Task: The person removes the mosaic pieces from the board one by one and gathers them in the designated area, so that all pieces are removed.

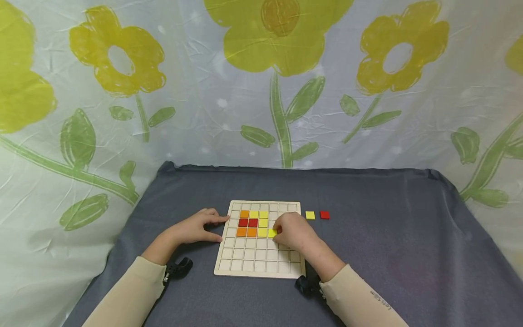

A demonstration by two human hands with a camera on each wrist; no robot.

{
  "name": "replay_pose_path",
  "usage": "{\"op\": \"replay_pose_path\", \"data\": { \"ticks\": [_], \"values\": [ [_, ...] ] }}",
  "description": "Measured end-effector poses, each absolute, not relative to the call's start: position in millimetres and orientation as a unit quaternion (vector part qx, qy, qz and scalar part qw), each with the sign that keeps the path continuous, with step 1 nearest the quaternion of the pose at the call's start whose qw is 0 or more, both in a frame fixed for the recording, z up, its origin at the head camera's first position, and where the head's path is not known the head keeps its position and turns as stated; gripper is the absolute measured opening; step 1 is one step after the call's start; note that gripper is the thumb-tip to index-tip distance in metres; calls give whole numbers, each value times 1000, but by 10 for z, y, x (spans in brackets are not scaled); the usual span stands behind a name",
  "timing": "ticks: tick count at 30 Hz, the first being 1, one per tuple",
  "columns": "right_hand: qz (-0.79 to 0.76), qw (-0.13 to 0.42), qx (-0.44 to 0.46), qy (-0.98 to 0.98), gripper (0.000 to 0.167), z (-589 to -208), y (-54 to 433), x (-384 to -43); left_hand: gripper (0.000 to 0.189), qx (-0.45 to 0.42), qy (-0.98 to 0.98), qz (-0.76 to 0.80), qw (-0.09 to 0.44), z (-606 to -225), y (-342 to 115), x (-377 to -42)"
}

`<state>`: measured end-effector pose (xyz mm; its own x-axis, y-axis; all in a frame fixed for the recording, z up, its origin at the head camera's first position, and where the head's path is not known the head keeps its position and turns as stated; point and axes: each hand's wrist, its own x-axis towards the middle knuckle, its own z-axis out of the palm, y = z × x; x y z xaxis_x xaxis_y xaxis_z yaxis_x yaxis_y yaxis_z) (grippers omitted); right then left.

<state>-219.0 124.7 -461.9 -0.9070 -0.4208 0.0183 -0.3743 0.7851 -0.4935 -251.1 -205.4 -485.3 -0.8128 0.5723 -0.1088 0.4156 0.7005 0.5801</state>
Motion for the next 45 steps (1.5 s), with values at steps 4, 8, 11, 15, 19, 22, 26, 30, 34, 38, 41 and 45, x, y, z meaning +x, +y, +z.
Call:
{"op": "replay_pose_path", "data": {
  "ticks": [4,8,11,15,19,22,26,30,34,38,41,45],
  "values": [
    [-241,46,-200,948,16,-4623,1210,-2182,71,272,911,277,141,-4857,-2060,-2516],
    [-234,47,-188,953,21,-4624,1195,-2176,71,269,912,277,141,-4856,-2058,-2511],
    [-229,47,-190,953,18,-4622,1200,-2178,71,268,912,276,141,-4855,-2052,-2510],
    [-233,46,-193,952,15,-4623,1205,-2186,71,267,913,275,140,-4857,-2045,-2509],
    [-249,46,-185,950,17,-4630,1204,-2199,71,264,914,275,139,-4865,-2046,-2515],
    [-253,46,-185,949,20,-4626,1192,-2192,72,266,914,274,136,-4871,-2050,-2520],
    [-244,43,-192,950,20,-4623,1177,-2176,72,269,913,275,136,-4877,-2054,-2524],
    [-240,40,-194,950,17,-4622,1184,-2173,72,271,911,279,137,-4872,-2057,-2518],
    [-242,34,-206,948,10,-4614,1205,-2177,71,272,912,276,136,-4872,-2059,-2521],
    [-238,28,-226,944,9,-4594,1227,-2180,72,271,913,272,137,-4869,-2060,-2524],
    [-228,34,-237,944,16,-4580,1243,-2179,72,271,913,271,138,-4867,-2056,-2522],
    [-223,49,-238,944,28,-4584,1239,-2178,71,266,914,272,140,-4868,-2045,-2515]
  ]
}}
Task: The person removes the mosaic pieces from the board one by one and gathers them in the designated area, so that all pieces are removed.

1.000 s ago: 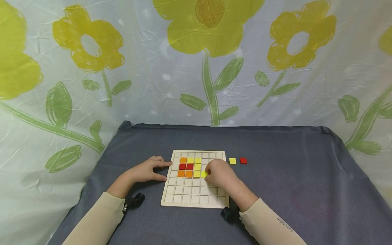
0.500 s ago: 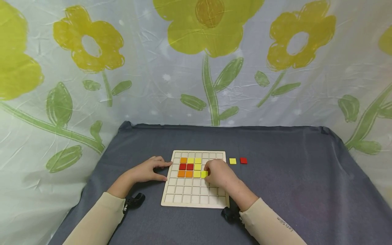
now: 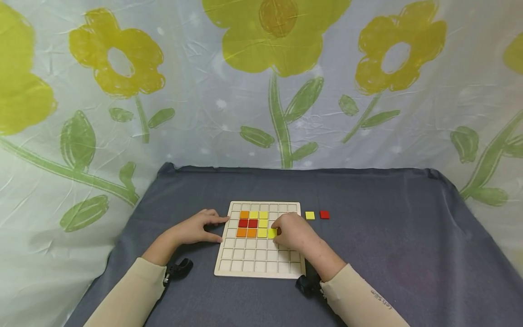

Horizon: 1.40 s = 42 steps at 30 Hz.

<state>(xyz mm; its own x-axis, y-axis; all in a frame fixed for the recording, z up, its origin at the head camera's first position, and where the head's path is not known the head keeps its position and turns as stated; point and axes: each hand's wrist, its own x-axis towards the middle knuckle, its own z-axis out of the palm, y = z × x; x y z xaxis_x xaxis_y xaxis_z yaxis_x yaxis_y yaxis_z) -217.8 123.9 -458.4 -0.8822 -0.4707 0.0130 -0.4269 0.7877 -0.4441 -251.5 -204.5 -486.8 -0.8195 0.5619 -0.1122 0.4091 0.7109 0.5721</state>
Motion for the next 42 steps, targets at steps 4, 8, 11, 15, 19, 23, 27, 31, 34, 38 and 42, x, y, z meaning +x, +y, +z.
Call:
{"op": "replay_pose_path", "data": {
  "ticks": [4,8,11,15,19,23,27,31,34,38,42],
  "values": [
    [-222,42,-238,945,29,-4595,1220,-2180,71,259,915,275,143,-4873,-2038,-2510],
    [-233,32,-245,941,26,-4588,1230,-2181,71,263,913,279,139,-4876,-2044,-2510],
    [-253,38,-247,935,27,-4560,1262,-2190,71,266,912,281,136,-4873,-2044,-2508],
    [-277,48,-244,928,32,-4482,1328,-2206,70,264,912,281,137,-4858,-2037,-2498],
    [-298,49,-246,921,33,-4388,1431,-2222,70,262,913,279,141,-4856,-2034,-2492],
    [-329,57,-246,910,33,-4292,1560,-2238,70,257,914,278,143,-4868,-2037,-2495],
    [-348,60,-239,905,35,-4214,1689,-2274,70,255,914,281,144,-4868,-2040,-2494],
    [-361,59,-228,902,36,-4145,1817,-2311,71,257,913,283,143,-4861,-2045,-2494],
    [-368,57,-213,903,36,-4096,1910,-2330,71,259,913,283,141,-4861,-2047,-2495],
    [-374,52,-199,904,38,-4032,2033,-2351,71,262,911,287,139,-4856,-2042,-2493],
    [-383,51,-187,903,40,-3973,2149,-2364,71,264,910,287,139,-4849,-2041,-2496]
  ]
}}
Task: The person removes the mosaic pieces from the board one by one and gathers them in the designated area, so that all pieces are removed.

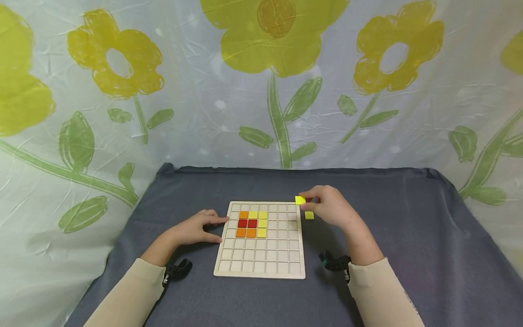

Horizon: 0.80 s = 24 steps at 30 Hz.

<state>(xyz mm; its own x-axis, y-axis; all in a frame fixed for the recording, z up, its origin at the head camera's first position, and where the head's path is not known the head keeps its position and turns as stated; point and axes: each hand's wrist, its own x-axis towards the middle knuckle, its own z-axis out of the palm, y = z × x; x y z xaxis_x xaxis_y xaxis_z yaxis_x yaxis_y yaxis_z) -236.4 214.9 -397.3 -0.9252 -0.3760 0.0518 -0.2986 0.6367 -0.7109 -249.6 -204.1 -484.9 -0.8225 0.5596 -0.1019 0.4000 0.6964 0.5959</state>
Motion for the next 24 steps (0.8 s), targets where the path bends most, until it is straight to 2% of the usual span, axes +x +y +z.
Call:
{"op": "replay_pose_path", "data": {
  "ticks": [13,24],
  "values": [
    [-353,42,-148,923,41,-3962,2510,-2426,72,261,911,287,139,-4872,-2051,-2509],
    [-344,56,-95,932,41,-4211,2825,-2574,71,256,914,280,142,-4890,-2049,-2535]
  ]
}}
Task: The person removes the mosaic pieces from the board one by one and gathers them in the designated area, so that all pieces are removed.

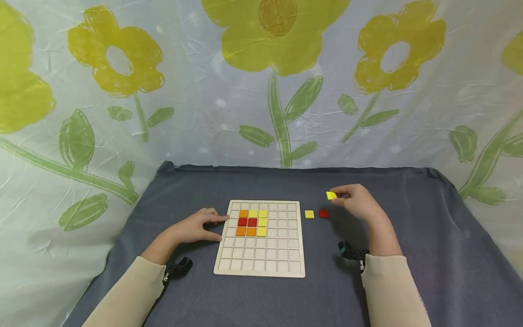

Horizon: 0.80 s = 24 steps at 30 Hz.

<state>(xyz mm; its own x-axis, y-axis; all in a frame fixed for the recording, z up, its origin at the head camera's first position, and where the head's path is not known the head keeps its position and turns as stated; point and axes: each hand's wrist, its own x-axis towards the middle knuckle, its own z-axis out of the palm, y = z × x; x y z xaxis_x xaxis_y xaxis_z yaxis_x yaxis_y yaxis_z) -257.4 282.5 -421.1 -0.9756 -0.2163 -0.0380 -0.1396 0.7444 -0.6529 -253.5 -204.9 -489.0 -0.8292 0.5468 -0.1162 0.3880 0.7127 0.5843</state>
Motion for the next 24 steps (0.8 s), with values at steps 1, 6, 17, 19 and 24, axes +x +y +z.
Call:
{"op": "replay_pose_path", "data": {
  "ticks": [1,6,17,19,24],
  "values": [
    [-345,59,-93,932,41,-4229,2853,-2581,71,255,914,280,142,-4889,-2049,-2536],
    [-350,87,-77,930,45,-4307,2961,-2601,72,259,913,281,141,-4892,-2058,-2538],
    [-331,125,-75,932,45,-4540,3097,-2669,71,263,913,282,136,-4903,-2063,-2543],
    [-321,124,-81,936,45,-4569,3110,-2679,71,266,911,286,133,-4896,-2061,-2540],
    [-306,124,-84,940,45,-4608,3123,-2684,72,267,908,294,132,-4884,-2059,-2530]
  ]
}}
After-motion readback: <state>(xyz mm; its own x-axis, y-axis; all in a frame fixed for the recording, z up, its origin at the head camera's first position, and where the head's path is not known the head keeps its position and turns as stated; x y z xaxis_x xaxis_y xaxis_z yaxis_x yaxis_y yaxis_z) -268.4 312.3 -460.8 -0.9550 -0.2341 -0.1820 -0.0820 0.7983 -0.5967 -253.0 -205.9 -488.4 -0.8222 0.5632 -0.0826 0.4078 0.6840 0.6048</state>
